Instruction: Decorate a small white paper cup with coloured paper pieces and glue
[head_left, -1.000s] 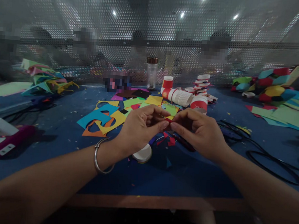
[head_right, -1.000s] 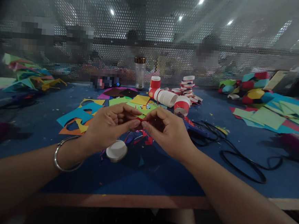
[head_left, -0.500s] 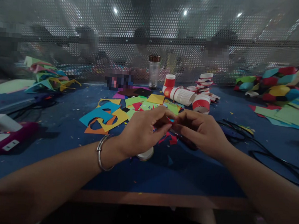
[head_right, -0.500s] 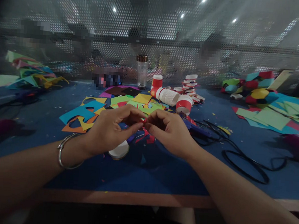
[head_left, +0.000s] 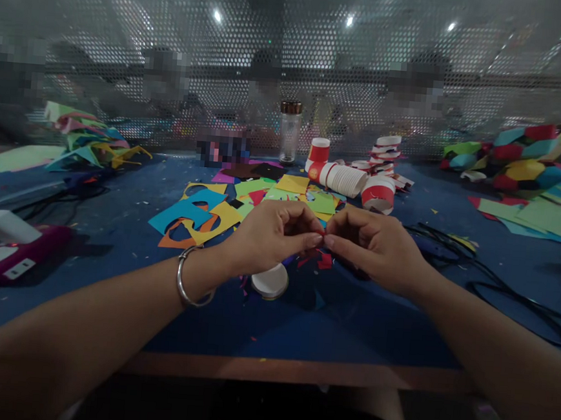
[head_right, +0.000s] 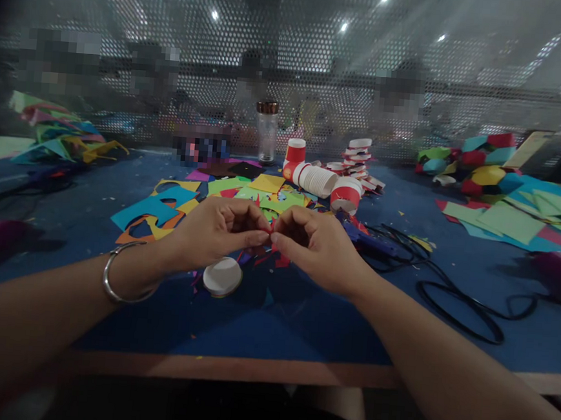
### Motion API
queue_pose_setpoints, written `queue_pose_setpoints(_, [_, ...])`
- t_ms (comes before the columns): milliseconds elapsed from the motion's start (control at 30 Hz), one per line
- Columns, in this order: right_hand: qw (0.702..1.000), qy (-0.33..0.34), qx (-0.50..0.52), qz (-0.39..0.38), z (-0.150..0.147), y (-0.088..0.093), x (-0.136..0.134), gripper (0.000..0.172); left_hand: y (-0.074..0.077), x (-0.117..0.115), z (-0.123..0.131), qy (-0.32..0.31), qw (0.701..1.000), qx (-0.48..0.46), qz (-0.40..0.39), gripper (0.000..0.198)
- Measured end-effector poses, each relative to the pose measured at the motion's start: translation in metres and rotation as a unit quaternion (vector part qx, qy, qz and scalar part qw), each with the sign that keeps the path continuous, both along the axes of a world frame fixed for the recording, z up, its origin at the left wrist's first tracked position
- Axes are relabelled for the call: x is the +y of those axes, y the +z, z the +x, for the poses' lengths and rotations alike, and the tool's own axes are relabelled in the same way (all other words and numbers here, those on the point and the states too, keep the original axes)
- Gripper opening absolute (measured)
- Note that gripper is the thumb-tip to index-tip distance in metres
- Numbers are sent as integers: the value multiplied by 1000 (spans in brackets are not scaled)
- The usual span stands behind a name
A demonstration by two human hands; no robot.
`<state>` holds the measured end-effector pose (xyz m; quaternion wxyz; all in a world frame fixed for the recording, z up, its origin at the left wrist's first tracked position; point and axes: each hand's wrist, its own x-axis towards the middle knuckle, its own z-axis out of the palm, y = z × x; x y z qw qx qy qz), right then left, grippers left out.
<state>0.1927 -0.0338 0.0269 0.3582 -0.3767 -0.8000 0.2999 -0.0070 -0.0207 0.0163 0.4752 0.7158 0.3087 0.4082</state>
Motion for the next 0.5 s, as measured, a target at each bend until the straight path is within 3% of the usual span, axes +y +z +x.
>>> queue_pose_setpoints(200, [994,-72,-50,68,5,-2,6,15,-1,7,1,24,995,-64,-70,10])
queue_pose_setpoints(333, [973,-84,-205,70,14,-5,17,8,0,11,-2,54,981,-93,-158,12])
queue_pose_setpoints(500, [927,-71,-359,87,20,-12,22,9,2,15,-5,85,971,-120,-189,10])
